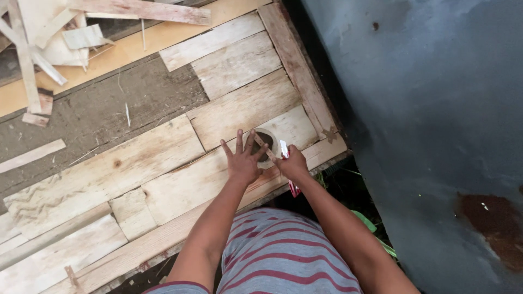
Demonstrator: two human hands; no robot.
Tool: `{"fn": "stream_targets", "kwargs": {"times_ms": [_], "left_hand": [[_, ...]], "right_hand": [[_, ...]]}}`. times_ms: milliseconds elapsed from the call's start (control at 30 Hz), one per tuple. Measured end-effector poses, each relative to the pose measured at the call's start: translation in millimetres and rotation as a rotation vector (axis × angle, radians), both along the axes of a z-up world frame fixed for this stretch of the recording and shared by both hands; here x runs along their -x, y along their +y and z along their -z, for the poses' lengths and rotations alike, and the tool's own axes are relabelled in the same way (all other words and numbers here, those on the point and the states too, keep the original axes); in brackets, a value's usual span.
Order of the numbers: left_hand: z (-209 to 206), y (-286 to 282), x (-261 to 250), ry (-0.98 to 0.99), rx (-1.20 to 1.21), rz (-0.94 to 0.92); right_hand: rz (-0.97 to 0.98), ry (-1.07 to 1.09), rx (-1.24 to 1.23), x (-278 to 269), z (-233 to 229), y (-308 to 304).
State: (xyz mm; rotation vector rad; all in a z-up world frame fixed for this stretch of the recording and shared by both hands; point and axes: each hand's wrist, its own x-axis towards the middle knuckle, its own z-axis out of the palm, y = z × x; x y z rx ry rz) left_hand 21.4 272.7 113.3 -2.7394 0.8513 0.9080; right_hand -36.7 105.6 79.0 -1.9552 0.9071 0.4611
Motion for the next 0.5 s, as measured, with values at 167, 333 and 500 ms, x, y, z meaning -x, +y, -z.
{"fn": "stream_targets", "kwargs": {"times_ms": [167, 333, 500], "left_hand": [[-12.6, -4.5, 1.2, 0.001, -0.028, 0.000], [-17.6, -8.7, 9.7, -0.003, -0.066, -0.027], [-21.7, -16.3, 12.1, 0.007, -0.108, -0.104]], "right_hand": [[0.071, -0.045, -0.054, 28.6, -23.9, -6.7], [0.202, -0.207, -0.299, 65.7, 26.6, -28.8], [0.206, -0.173, -0.376, 81.6, 13.1, -42.7]]}}
